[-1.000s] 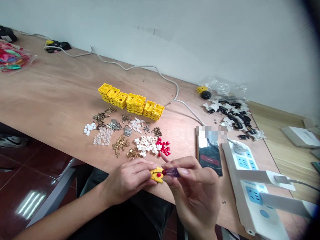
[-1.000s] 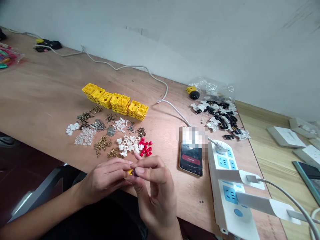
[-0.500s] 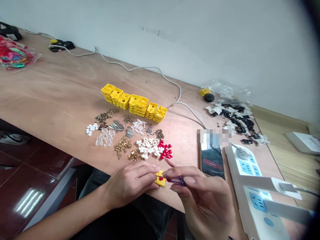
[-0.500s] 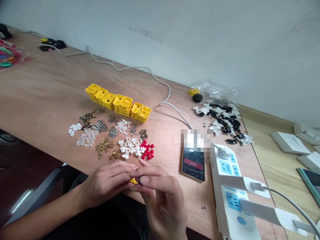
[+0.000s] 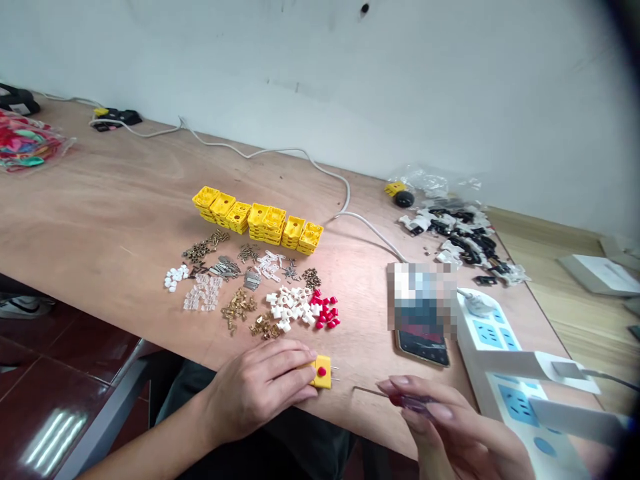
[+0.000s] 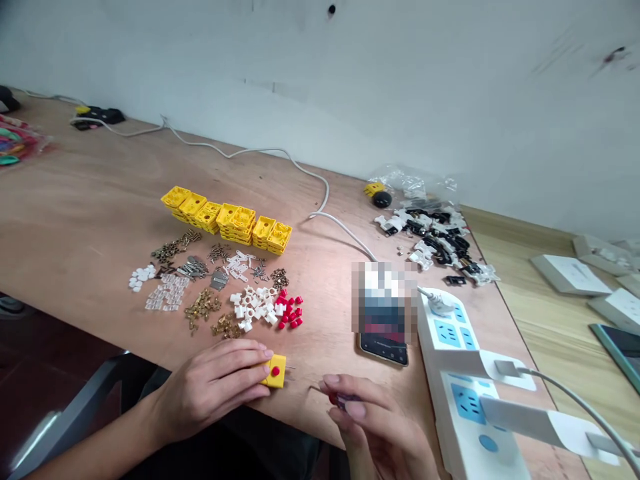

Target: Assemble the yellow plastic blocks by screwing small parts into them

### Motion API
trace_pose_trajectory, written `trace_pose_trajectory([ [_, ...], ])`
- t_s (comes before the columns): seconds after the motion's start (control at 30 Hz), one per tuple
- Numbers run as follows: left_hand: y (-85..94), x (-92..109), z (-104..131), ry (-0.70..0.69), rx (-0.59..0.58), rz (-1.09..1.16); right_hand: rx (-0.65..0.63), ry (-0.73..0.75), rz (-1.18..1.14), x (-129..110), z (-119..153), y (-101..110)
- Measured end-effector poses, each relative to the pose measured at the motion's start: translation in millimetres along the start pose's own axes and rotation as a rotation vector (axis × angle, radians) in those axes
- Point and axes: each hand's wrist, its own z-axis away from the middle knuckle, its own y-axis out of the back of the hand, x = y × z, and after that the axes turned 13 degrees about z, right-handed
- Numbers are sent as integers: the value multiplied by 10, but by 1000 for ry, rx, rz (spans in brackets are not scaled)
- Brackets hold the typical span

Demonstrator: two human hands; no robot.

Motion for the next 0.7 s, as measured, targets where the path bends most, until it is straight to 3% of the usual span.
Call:
trace_pose_trajectory([
  [0.23, 46, 113, -139, 207, -257, -4, -31, -97, -177, 67, -1, -183],
  [0.37, 15, 132, -309, 173, -407, -89, -104, -158, -208, 183, 82, -215],
  [0.57, 86, 132, -472, 83, -365, -138, -150, -151, -165, 262, 83, -166],
  [0.7, 435, 58, -690, 90, -279, -120, -148, -194, -180, 237, 89, -198],
])
